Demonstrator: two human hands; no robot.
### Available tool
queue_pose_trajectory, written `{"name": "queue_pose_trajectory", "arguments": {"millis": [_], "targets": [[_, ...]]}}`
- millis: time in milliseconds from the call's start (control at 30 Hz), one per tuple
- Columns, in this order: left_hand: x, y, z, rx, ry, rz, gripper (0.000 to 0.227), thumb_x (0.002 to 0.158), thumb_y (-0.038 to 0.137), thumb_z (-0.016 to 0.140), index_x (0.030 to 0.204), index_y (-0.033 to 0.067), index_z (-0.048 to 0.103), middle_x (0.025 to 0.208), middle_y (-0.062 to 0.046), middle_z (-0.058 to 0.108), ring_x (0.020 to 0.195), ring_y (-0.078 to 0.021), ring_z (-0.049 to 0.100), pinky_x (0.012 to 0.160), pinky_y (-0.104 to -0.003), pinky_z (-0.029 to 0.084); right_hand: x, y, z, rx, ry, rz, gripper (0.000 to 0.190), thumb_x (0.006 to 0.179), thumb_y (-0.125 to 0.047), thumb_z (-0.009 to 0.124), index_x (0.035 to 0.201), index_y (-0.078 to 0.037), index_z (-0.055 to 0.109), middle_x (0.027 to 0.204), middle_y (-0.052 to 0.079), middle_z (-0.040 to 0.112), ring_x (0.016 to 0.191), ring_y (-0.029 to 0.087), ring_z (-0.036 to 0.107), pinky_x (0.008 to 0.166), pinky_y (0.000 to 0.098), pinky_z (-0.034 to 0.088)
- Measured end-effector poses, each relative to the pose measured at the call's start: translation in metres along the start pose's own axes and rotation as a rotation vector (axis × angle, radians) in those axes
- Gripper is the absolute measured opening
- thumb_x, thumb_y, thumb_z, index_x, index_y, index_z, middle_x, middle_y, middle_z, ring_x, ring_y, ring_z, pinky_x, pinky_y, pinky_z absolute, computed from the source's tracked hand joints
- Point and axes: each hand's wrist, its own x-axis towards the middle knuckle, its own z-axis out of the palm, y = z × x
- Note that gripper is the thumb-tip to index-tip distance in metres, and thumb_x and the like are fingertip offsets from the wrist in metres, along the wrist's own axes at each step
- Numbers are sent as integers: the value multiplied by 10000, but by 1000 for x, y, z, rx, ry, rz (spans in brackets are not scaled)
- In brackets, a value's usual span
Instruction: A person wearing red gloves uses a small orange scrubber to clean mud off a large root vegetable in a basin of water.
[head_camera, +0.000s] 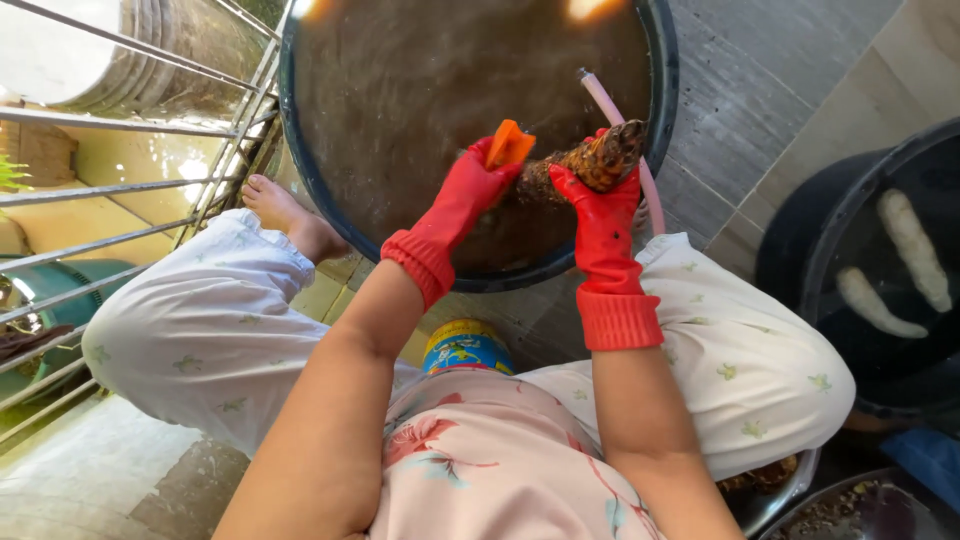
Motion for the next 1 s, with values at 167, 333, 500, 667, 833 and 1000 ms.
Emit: {"name": "queue_pose_trajectory", "arguments": {"millis": [167,333,500,667,833,1000], "targets": [[84,-35,-36,722,102,45,629,929,604,666,1495,422,461,1330,-95,682,1258,-274,650,1118,-381,504,10,0,3,-59,16,25,838,709,-88,1030,1423,-144,596,1341,69,681,1284,175,619,1108,331,520],[118,-29,-49,1168,163,145,492,912,505,660,1381,405,548,1112,-17,760,1066,-300,736,944,-491,586,8,6,8,-85,6,45,844,710,-116,1028,1429,-134,585,1351,93,676,1298,213,622,1113,353,527],[117,-31,-43,828,391,-63,531,902,397,599,1412,295,493,1117,-67,732,969,-372,702,881,-478,494,6,1,16,-46,60,-66,666,730,-30,937,1302,-94,603,1248,57,685,1153,179,663,1039,326,594],[72,-28,-18,582,262,-112,607,960,450,612,1519,285,446,1283,-161,709,1252,-348,659,1103,-482,518,9,24,20,-60,52,-22,954,713,-59,1031,1492,-98,482,1403,134,636,1336,249,589,1138,414,506],[10,-17,2,216,196,-45,640,844,535,700,1404,256,568,1264,-176,705,1248,-352,648,1090,-452,523,6,35,14,-20,44,-10,966,680,-58,1034,1472,-136,485,1379,71,654,1321,195,595,1173,395,499],[17,-62,10,-402,88,177,604,866,152,826,1393,-10,579,1237,-291,688,1170,-411,679,1017,-478,552,12,57,-1,321,-45,81,1010,636,41,1027,1472,-161,498,1418,83,616,1335,296,585,1123,568,538]]}}
